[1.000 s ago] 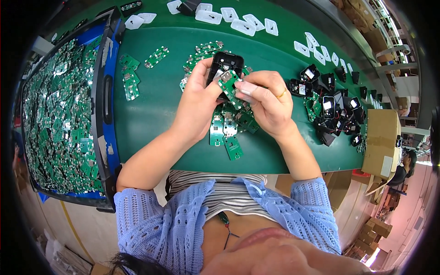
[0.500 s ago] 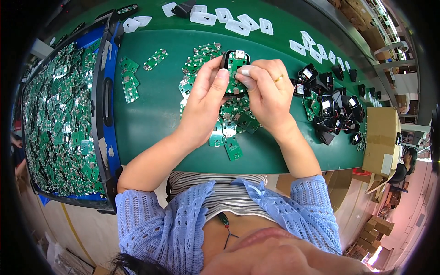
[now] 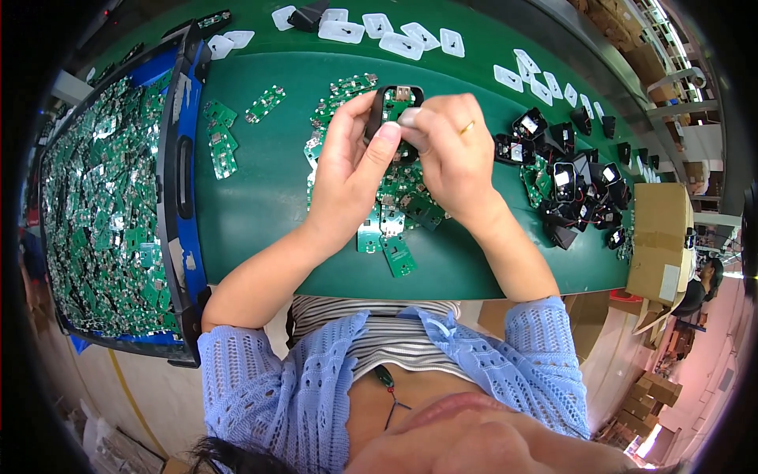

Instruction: The person assembles electronic components by hand, placing circuit boards into plastic housings and securing them with screws.

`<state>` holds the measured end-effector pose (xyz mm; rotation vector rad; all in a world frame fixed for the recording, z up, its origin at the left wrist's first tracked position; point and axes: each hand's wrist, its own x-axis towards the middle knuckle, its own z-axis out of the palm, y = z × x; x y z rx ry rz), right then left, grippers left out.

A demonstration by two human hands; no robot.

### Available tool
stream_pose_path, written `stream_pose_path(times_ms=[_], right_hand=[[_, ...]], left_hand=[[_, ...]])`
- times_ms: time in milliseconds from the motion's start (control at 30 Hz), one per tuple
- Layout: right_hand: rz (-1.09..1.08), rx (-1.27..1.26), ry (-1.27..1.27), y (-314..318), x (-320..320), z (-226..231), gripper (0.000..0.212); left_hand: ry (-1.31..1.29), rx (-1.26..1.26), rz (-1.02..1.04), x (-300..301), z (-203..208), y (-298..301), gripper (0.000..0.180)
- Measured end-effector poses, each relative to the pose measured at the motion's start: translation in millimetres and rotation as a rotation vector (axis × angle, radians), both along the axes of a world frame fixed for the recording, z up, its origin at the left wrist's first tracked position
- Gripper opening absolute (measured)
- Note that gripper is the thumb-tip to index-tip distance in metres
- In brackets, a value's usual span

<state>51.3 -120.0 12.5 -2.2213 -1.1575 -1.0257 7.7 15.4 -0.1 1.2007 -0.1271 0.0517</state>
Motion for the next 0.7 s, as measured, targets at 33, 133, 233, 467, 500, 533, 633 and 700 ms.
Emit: stream_pose_path(times_ms=[33, 133, 233, 467, 500, 533, 633, 700], right_hand=[[0.054, 0.199, 0.219, 1.5, 0.0, -2.6, 0.026], [0.165, 0.515, 0.599, -1.8, 3.4, -11.6, 0.037], [0.22, 0.498, 1.061, -9.8, 7.8, -11.5, 0.039], [0.188, 0.739, 1.11, -22.6, 42.2, -5.0, 0.03], [0.16, 0.717, 1.045, -27.6, 49.3, -4.4, 0.03], [0.144, 0.747, 1.016, -32.7, 53.2, -3.1, 0.029], [0.035, 0.747, 1.043, -49.2, 71.6, 0.9, 0.029], [-0.176, 0.504, 0.895, -64.5, 88.1, -2.9, 0.042]], left_hand=[[0.023, -0.08, 0.007, 2.0, 0.4, 0.0, 0.033], [0.187, -0.229, 0.014, 10.4, 6.2, 3.9, 0.029], [0.097, -0.084, 0.014, 26.8, 2.0, -1.4, 0.026], [-0.133, 0.241, 0.054, 77.5, 9.3, -22.5, 0.024], [-0.131, 0.24, 0.039, 85.8, 10.6, -27.2, 0.024], [-0.149, 0.25, -0.001, 95.0, 11.9, -31.6, 0.025], [-0.164, 0.285, -0.031, 127.3, 10.2, -50.0, 0.029], [-0.165, 0.36, -0.001, 165.4, -6.2, -58.7, 0.029]])
